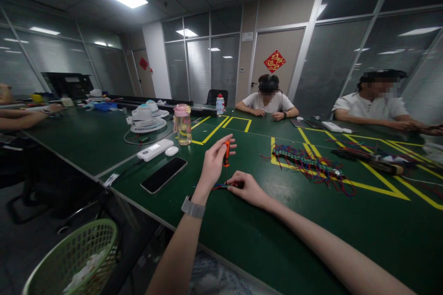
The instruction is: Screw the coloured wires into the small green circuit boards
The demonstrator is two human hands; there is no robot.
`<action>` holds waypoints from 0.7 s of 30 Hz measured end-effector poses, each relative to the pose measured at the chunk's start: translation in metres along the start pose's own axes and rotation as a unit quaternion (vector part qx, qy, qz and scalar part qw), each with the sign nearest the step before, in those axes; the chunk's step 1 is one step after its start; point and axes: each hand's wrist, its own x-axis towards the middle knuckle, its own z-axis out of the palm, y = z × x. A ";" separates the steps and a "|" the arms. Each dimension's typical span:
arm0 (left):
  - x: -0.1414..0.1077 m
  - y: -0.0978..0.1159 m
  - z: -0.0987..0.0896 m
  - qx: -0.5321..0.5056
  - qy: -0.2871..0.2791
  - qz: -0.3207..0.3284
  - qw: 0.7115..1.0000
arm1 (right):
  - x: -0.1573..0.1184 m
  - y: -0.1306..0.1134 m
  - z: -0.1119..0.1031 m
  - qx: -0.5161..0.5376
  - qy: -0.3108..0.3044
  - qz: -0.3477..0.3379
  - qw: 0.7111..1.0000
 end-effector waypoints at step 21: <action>-0.002 0.003 -0.002 0.108 0.053 0.044 0.992 | 0.000 -0.003 0.000 -0.014 0.003 -0.001 1.000</action>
